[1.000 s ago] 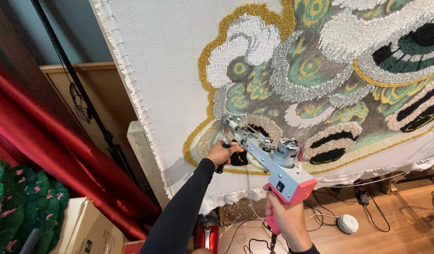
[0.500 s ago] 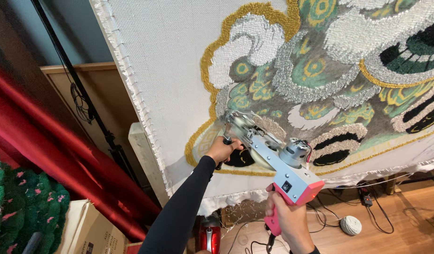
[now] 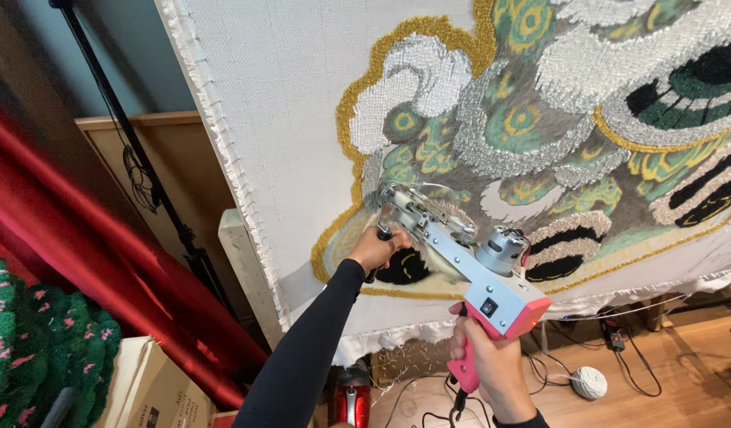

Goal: The person uses a pink and silver tufting gun to apply yarn to a large canvas stretched on a frame, creating a colorful pattern. The person holds the gun with both hands and moves it across the canvas to fill in sections of the design with white yarn.

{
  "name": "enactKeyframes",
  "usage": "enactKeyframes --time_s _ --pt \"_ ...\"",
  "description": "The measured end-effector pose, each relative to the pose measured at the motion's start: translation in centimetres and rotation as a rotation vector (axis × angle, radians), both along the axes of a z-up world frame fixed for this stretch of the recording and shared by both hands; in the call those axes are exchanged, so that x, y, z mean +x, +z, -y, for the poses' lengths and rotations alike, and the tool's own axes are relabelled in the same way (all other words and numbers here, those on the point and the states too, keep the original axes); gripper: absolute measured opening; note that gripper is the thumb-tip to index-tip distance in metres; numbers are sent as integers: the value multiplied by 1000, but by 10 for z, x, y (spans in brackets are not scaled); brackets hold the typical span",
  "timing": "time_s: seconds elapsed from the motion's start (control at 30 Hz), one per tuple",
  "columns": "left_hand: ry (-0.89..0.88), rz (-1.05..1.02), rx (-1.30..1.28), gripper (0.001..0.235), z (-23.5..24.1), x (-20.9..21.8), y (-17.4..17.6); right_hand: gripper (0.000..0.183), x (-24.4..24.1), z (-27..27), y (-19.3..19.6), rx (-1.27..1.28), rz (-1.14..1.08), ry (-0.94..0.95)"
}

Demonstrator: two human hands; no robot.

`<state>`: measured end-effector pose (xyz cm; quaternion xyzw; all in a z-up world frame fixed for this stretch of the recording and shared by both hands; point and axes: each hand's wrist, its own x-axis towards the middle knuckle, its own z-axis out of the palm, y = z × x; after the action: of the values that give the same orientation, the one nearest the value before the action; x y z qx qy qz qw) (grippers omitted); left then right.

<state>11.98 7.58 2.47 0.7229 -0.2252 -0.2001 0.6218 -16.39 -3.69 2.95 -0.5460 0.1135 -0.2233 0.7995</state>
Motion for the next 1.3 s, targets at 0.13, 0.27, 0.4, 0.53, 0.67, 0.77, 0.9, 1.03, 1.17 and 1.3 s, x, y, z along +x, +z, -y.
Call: enactKeyframes --time_s 0.13,0.27,0.4,0.53,0.67,0.77,0.9,1.03,1.17,1.3 --pt "28 -81 -77 39 13 -11 -12 32 -15 16 6 -2 -12 49" --pt "-18 -46 -246 47 43 -19 -47 34 -39 42 7 57 -102 44" --pt "-110 -96 -426 36 78 -27 -77 38 -67 66 5 70 -113 69" --pt "-55 -106 -258 27 82 -44 -76 42 -91 75 2 45 -89 95" --pt "-133 -76 -143 23 70 -59 -45 45 -98 73 -2 69 -48 75" --pt "-211 8 -151 26 55 -75 -28 45 -101 72 -6 92 -44 63" --pt "-183 94 -133 33 41 -99 -14 46 -102 70 -16 85 -37 58" --pt "-9 228 -70 36 15 -111 -2 47 -104 72 -26 56 22 88" --pt "505 542 -180 34 -14 -102 9 48 -108 74 -34 85 10 88" --pt "667 803 -184 30 -28 -86 17 45 -111 74 -40 67 -5 29"
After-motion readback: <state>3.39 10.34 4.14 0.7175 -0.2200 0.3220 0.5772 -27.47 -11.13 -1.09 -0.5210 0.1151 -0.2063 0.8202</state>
